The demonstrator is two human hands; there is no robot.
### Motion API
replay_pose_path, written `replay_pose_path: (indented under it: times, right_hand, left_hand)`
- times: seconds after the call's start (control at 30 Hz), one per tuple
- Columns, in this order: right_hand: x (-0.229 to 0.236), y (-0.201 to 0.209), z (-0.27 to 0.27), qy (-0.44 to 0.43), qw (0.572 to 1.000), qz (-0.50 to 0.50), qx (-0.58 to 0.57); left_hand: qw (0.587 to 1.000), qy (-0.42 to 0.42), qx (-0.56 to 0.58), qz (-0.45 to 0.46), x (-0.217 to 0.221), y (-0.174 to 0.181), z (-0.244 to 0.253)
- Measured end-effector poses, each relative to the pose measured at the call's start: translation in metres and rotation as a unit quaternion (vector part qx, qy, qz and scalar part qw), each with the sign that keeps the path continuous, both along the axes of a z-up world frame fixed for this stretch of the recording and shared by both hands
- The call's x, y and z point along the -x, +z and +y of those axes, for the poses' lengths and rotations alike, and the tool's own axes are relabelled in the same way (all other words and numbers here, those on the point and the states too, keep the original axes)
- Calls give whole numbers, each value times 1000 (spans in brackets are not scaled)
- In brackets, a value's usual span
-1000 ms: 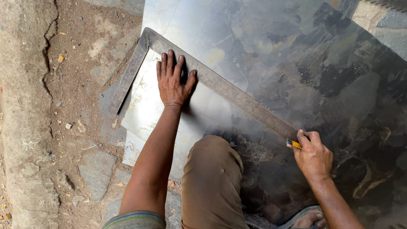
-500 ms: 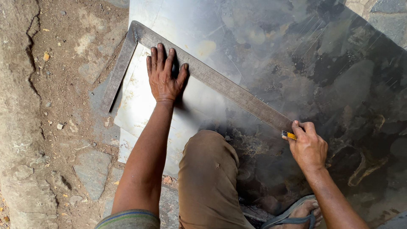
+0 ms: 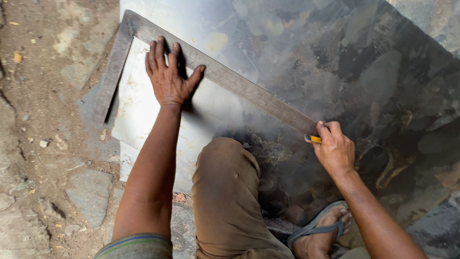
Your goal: The person uses a metal ruler and a yellow marker to draw straight lines on a large metal sheet. They repeatedly reposition the ruler and mark multiple lines across the surface.
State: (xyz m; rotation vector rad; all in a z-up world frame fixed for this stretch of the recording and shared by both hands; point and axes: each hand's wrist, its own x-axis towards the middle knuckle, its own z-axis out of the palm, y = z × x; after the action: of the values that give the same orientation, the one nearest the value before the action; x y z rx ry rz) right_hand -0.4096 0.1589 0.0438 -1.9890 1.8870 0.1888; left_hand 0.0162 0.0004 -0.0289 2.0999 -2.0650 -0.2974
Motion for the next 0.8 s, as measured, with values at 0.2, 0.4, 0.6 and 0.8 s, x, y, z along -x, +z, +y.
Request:
replay_pose_path:
  times: [0.2, 0.4, 0.6, 0.8]
  right_hand:
    - [23, 22, -14, -53, 990, -122, -45]
    - [66, 19, -24, -242, 920, -268, -150]
    - [66, -8, -26, -338, 806, -455, -171]
    - [38, -9, -77, -284, 845, -426, -158]
  left_hand:
    - [1000, -25, 5, -4, -9, -14, 2]
    - [999, -39, 21, -13, -12, -20, 5]
    - [998, -44, 26, -20, -14, -22, 5]
    - [999, -37, 22, -7, -11, -15, 4]
